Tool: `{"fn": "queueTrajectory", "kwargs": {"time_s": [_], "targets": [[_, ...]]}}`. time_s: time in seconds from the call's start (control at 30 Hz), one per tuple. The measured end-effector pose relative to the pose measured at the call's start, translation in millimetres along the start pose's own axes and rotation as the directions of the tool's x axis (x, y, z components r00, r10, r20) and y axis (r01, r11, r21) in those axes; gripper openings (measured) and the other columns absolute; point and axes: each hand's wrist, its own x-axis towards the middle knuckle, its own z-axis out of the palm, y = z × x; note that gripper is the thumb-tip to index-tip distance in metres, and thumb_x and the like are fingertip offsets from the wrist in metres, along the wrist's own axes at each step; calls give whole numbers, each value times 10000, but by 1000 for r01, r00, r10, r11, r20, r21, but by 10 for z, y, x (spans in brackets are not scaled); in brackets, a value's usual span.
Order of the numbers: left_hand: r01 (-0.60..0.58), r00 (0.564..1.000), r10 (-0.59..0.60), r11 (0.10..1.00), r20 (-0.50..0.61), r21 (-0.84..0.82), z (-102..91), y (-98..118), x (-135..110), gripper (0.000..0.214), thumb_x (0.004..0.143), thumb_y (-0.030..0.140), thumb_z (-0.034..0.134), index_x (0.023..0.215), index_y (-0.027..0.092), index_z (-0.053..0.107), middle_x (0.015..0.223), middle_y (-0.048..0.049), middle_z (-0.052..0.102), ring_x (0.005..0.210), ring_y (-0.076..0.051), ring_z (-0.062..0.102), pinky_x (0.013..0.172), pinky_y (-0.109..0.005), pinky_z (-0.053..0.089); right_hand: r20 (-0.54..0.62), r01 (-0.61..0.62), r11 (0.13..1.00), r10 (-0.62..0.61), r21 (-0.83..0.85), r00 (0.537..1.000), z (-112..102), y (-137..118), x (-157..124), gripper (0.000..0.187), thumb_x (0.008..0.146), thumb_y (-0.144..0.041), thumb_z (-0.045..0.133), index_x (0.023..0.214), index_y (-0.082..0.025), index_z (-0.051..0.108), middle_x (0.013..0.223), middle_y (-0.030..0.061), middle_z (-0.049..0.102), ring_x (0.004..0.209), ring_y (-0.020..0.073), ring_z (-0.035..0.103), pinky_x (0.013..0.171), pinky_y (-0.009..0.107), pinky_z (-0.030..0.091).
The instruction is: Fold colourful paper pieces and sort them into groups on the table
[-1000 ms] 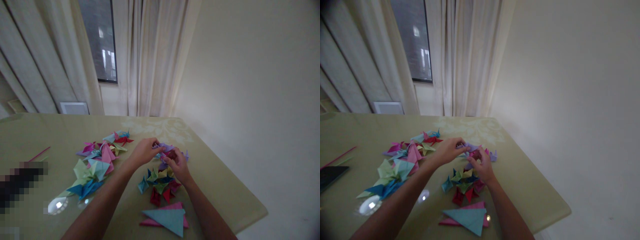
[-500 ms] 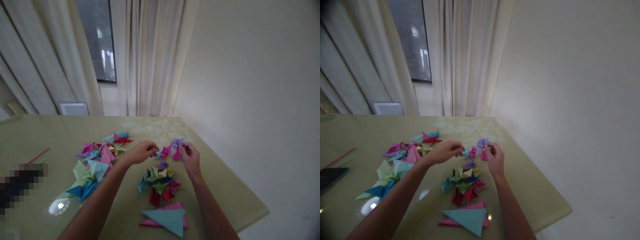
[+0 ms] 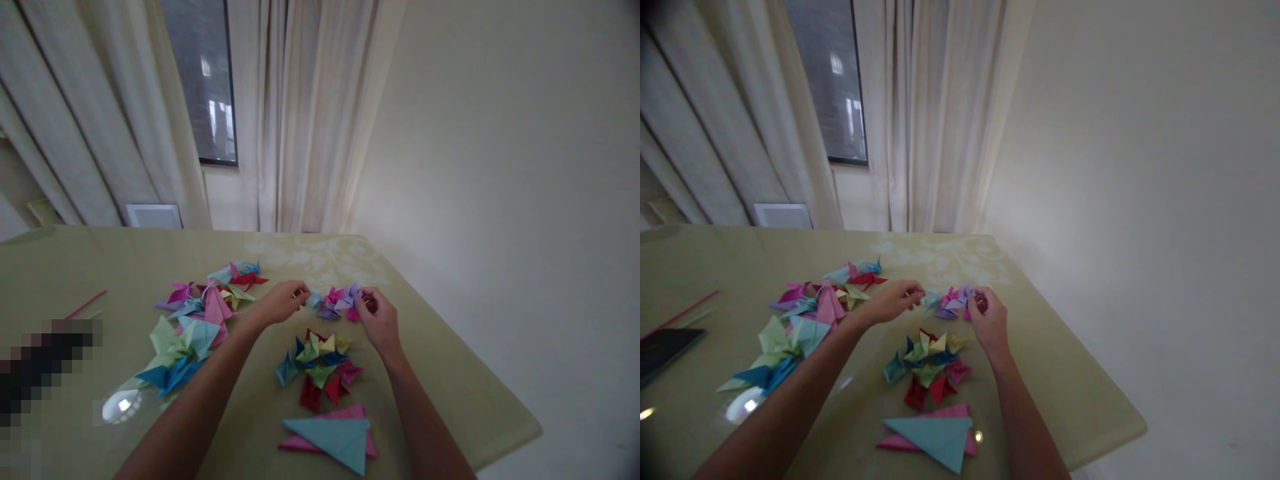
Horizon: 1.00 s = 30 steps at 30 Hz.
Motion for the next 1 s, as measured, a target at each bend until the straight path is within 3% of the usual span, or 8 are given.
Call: {"fn": "queueTrajectory", "kwargs": {"time_s": [0.13, 0.27, 0.5, 0.63, 0.77, 0.87, 1.0], "targets": [[238, 968, -213, 945, -130, 226, -197, -497, -157, 285, 900, 140, 533, 1079, 177, 751, 1216, -198, 730, 1226, -363, 646, 1032, -525, 486, 5, 30, 999, -30, -40, 1000, 12, 45, 1, 288, 894, -417, 633, 973, -171, 758, 725, 36, 661, 595, 170, 568, 579, 293, 474], [328, 944, -289, 873, -159, 361, -230, -799, -314, 314, 871, 67, 497, 984, 177, 769, 1261, -214, 709, 1281, -418, 607, 1063, -675, 409, 19, 47, 996, -46, -74, 999, 33, 100, 3, 301, 887, -388, 621, 1020, -163, 771, 785, 58, 686, 617, 173, 582, 604, 303, 489], [324, 944, -266, 855, -194, 404, -243, -813, -233, 350, 984, 173, 438, 1060, 208, 778, 1249, -165, 715, 1226, -363, 639, 1037, -542, 456, -35, -11, 1000, 11, 0, 999, 37, 82, 1, 345, 885, -394, 617, 1094, -155, 750, 932, 92, 723, 690, 183, 639, 582, 287, 517], [263, 943, -176, 913, -281, 312, -395, -550, -117, 322, 1030, 290, 465, 1146, 218, 757, 1261, -152, 690, 1223, -342, 623, 1013, -472, 481, 17, -45, 993, 44, 105, 999, 87, -12, -44, 326, 921, -446, 648, 1059, -176, 766, 888, 77, 738, 716, 192, 651, 642, 301, 539], [-74, 952, 78, 997, -294, 26, -455, 7, -110, 243, 1026, 236, 494, 1080, 201, 729, 1105, -88, 762, 1066, -243, 694, 950, -345, 505, 149, -58, 957, 15, 285, 989, 170, -104, -108, 362, 931, -504, 694, 1105, -193, 761, 1030, 99, 764, 865, 214, 703, 776, 328, 575], [-264, 938, 231, 960, -259, -99, -334, 462, -187, 184, 1015, 224, 533, 1079, 222, 705, 1071, -56, 776, 1027, -227, 708, 916, -322, 501, 219, -56, 917, -35, 394, 975, 219, -127, -163, 449, 880, -513, 774, 1207, -208, 734, 1018, 88, 757, 877, 213, 711, 792, 330, 591], [-312, 943, 271, 922, -191, -231, -122, 788, -252, 245, 985, 206, 569, 1221, 242, 627, 1027, -35, 771, 962, -217, 717, 834, -296, 506, 235, -87, 882, -28, 462, 971, 231, -153, -209, 493, 777, -500, 876, 1149, -208, 735, 834, 36, 739, 721, 190, 689, 679, 304, 594]]}}
